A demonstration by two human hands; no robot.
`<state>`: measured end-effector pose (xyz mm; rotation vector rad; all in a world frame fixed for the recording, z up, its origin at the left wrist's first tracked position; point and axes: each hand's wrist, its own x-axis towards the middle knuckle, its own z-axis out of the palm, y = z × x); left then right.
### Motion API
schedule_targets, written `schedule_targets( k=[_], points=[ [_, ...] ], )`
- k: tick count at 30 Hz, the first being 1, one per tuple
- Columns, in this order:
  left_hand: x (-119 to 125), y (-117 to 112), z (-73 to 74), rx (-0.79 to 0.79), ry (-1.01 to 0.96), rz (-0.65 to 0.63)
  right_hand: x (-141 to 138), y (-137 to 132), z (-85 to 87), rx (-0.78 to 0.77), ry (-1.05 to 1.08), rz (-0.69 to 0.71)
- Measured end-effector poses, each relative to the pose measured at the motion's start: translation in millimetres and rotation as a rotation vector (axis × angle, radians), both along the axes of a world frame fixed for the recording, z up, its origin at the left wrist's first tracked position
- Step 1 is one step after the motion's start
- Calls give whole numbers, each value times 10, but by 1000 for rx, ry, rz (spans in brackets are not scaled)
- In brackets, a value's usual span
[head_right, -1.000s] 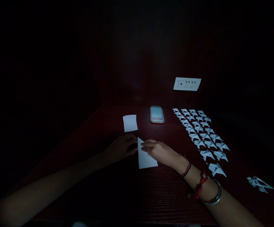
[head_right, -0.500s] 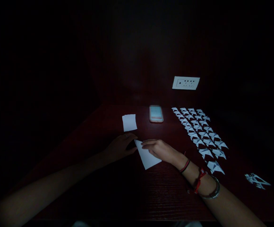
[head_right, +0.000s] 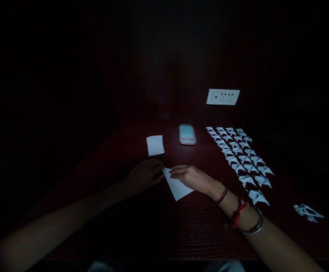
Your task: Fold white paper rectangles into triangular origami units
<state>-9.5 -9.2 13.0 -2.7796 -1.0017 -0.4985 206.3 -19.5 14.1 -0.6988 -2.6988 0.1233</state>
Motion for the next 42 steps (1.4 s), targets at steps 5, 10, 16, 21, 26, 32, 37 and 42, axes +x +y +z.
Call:
schedule_targets(
  k=[5, 10, 16, 21, 26, 32, 37, 42],
  points=[
    [-1, -19, 8, 24, 27, 10, 1, -9, 2, 43, -56, 10],
    [-2, -10, -2, 31, 30, 9, 5, 5, -16, 70, -73, 21],
    [-8, -13, -11, 22, 46, 9, -7, 3, -3, 86, -93, 29],
    [-7, -36, 2, 7, 39, 17, -14, -14, 29, 109, -124, 29],
    [-7, -57, -18, 21, 43, 46, -20, -15, 30, 166, -141, 44],
    [6, -99, -64, 33, 120, 90, -19, -13, 23, 211, -185, 35],
    [5, -157, -63, 33, 133, 89, -22, -18, 36, 229, -210, 29],
    [-27, -231, -59, -18, 167, 103, -25, -23, 50, 236, -210, 38]
  ],
)
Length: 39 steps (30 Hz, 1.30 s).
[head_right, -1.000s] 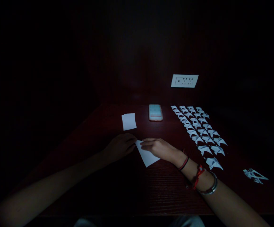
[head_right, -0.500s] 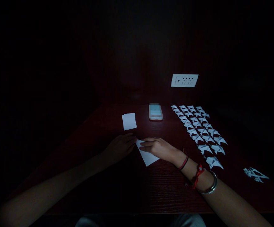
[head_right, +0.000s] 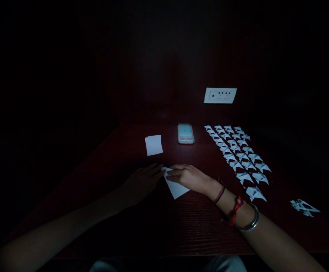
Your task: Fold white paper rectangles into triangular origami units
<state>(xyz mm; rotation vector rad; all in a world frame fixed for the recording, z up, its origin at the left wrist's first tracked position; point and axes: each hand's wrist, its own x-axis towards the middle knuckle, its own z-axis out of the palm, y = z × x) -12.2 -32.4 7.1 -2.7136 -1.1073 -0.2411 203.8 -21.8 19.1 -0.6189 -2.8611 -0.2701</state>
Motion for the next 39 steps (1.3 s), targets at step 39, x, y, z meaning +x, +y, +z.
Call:
schedule_targets(
  k=[39],
  points=[
    [21, -101, -14, 14, -12, 72, 38, 15, -58, -28, 37, 26]
  ],
)
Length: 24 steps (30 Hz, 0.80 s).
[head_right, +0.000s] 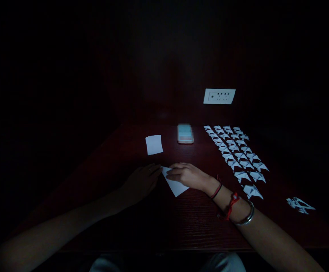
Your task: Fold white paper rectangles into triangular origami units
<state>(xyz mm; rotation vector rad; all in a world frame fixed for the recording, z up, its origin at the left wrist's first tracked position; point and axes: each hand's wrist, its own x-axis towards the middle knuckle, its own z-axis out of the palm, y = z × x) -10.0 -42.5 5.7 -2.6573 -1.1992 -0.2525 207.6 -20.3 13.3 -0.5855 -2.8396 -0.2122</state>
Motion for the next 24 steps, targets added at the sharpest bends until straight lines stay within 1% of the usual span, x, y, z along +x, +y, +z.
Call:
schedule_targets(
  k=[5, 11, 16, 19, 23, 24],
  points=[
    [11, -30, 33, -29, 18, 16, 10, -13, -12, -5, 6, -4],
    [-73, -9, 140, -146, 30, -8, -25, -22, 0, -44, 49, -3],
    [-135, 57, 138, -220, 25, -17, -16, -66, 47, -39, 30, -6],
    [-83, 150, 110, -191, -7, -73, 69, -87, 66, -39, 1, -47],
    [82, 337, 77, -126, -40, -203, 249, -65, 72, -50, -25, -129],
    [123, 383, 68, -106, -53, -219, 290, -57, 72, -56, -26, -150]
  ],
)
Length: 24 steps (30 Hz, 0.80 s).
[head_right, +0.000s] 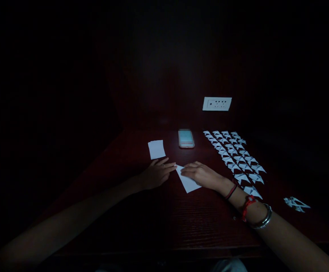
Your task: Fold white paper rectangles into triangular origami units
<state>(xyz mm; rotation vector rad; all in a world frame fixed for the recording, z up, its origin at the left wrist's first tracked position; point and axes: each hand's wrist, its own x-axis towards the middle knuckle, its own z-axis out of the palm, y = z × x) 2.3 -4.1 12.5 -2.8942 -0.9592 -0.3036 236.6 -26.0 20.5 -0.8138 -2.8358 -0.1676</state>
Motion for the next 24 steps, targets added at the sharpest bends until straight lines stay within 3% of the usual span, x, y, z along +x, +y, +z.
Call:
schedule_targets(
  k=[6, 14, 24],
  points=[
    [88, 156, -68, 19, -80, -64, 88, -2, 0, -66, 95, -106],
    [108, 212, -92, -15, -142, -81, 46, 20, 66, -184, 170, -82],
    [86, 262, -156, 13, -173, -68, 38, 75, 25, -127, 147, -71]
  ],
)
